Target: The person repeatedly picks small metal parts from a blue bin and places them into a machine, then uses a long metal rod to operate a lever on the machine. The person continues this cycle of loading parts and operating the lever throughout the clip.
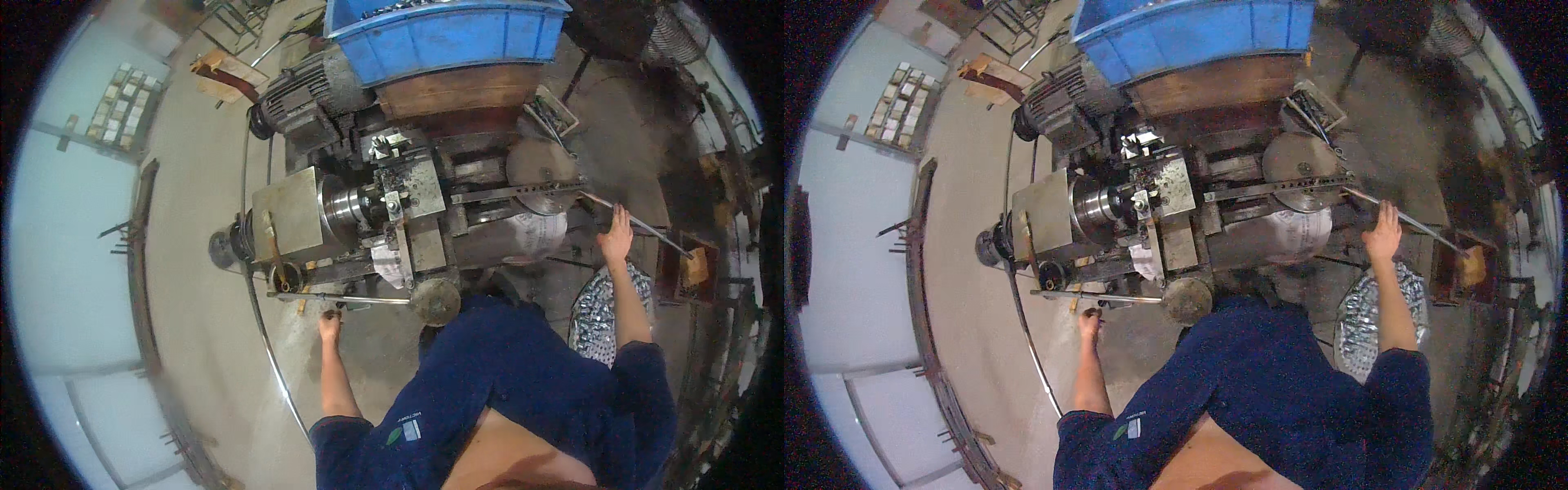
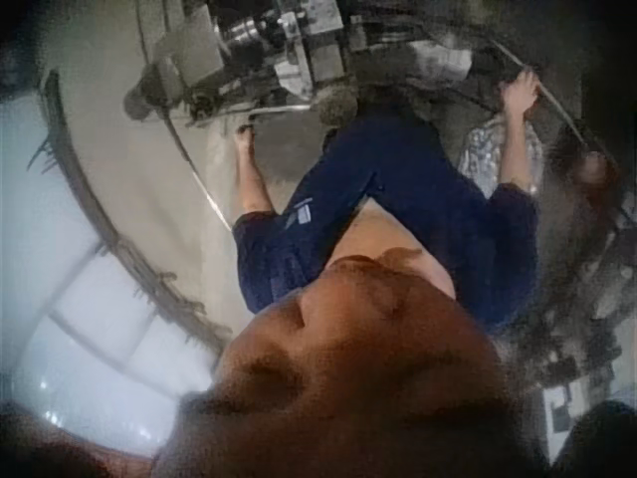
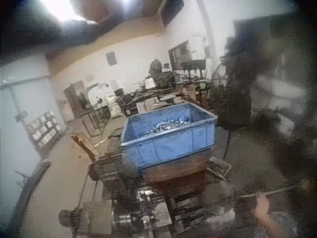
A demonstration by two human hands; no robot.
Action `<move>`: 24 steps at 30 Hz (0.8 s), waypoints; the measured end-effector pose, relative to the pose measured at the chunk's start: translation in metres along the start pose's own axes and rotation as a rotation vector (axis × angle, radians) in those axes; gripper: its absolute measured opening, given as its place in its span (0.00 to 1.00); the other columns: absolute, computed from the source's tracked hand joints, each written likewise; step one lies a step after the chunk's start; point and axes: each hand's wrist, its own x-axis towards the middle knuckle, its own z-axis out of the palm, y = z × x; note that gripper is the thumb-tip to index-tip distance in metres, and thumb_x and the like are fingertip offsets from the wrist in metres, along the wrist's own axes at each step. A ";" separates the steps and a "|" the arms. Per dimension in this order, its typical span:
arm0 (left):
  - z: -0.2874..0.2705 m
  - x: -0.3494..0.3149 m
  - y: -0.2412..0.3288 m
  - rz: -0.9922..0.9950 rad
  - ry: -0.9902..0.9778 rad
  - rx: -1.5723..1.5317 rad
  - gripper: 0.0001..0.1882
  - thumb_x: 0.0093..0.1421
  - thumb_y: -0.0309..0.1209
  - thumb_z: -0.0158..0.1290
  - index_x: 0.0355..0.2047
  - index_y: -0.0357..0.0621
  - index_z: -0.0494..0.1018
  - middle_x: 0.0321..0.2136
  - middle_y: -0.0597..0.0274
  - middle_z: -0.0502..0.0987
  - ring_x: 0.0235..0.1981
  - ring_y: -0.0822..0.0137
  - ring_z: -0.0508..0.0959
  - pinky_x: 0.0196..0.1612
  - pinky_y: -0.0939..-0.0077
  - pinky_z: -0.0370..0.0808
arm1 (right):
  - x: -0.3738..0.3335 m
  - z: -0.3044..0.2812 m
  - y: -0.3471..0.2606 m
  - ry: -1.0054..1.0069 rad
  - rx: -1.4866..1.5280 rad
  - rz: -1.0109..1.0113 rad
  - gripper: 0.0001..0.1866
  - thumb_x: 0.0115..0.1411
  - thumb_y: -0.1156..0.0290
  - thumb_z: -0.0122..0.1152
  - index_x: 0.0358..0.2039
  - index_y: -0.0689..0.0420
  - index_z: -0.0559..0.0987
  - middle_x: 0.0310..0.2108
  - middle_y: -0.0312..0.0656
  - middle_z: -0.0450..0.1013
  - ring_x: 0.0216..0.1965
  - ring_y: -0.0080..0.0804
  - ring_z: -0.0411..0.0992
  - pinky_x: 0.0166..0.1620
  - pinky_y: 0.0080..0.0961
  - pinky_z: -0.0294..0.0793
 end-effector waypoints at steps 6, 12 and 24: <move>0.026 0.047 0.032 0.286 -0.143 0.940 0.16 0.54 0.41 0.43 0.36 0.46 0.73 0.34 0.51 0.75 0.36 0.51 0.74 0.37 0.62 0.71 | -0.021 -0.001 0.012 -0.093 0.129 -0.087 0.21 0.36 0.67 0.56 0.35 0.60 0.75 0.38 0.50 0.71 0.38 0.47 0.69 0.42 0.34 0.69; 0.114 0.063 -0.055 0.312 0.451 0.859 0.17 0.51 0.49 0.46 0.33 0.53 0.74 0.24 0.58 0.76 0.22 0.58 0.77 0.23 0.64 0.72 | -0.088 0.027 0.013 -0.264 0.123 -0.012 0.13 0.37 0.67 0.55 0.25 0.58 0.79 0.27 0.52 0.73 0.32 0.44 0.72 0.39 0.31 0.71; 0.063 0.035 0.018 0.242 -0.076 1.016 0.17 0.54 0.45 0.41 0.36 0.53 0.73 0.36 0.56 0.75 0.36 0.56 0.76 0.37 0.60 0.72 | -0.030 -0.033 -0.044 -0.253 0.268 -0.217 0.16 0.33 0.69 0.55 0.28 0.59 0.78 0.29 0.52 0.72 0.35 0.46 0.71 0.40 0.34 0.69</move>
